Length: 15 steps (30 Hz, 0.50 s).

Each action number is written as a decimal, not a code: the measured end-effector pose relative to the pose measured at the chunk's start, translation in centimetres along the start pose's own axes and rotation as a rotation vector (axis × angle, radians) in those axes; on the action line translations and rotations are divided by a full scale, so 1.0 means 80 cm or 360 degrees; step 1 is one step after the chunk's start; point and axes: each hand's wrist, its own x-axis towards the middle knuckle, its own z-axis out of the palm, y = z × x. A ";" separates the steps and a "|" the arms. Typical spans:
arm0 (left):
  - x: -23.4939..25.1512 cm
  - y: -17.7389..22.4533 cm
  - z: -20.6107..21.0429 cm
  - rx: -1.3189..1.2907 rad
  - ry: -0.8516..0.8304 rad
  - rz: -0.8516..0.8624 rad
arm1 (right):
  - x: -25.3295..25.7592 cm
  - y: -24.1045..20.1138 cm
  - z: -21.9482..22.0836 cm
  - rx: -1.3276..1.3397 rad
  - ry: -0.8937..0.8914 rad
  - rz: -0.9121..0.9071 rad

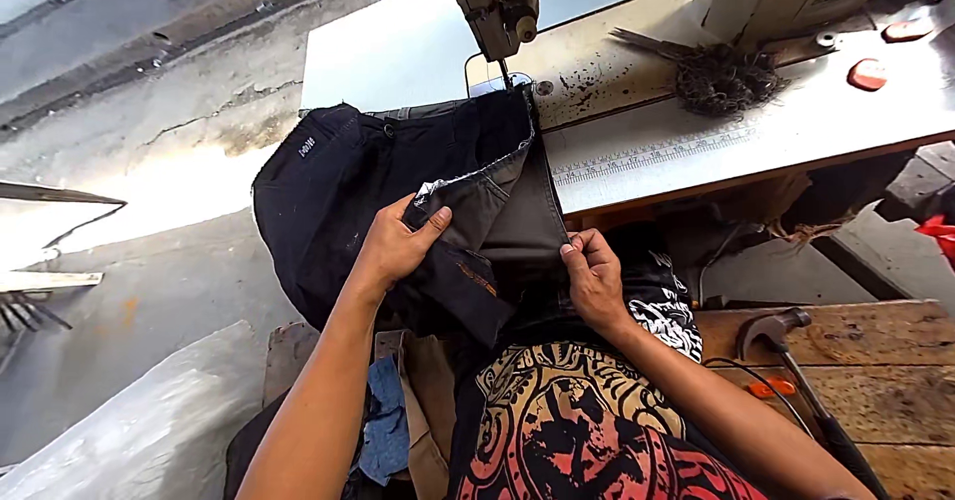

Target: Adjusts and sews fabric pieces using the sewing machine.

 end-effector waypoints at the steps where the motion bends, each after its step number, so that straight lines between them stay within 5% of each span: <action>1: -0.005 -0.002 -0.001 -0.0046 0.0055 0.0010 | -0.001 -0.008 0.003 0.0017 0.0000 -0.0047; 5: -0.034 0.018 -0.022 0.0143 0.0410 0.0136 | -0.001 -0.018 0.002 -0.0066 0.0122 -0.0057; 8: -0.066 0.068 -0.042 0.0619 0.0605 0.0496 | -0.001 -0.005 0.002 -0.0051 0.0164 0.0059; 15: -0.089 0.091 0.077 0.0983 0.0004 0.0980 | -0.001 -0.007 -0.003 -0.0047 0.0110 0.0143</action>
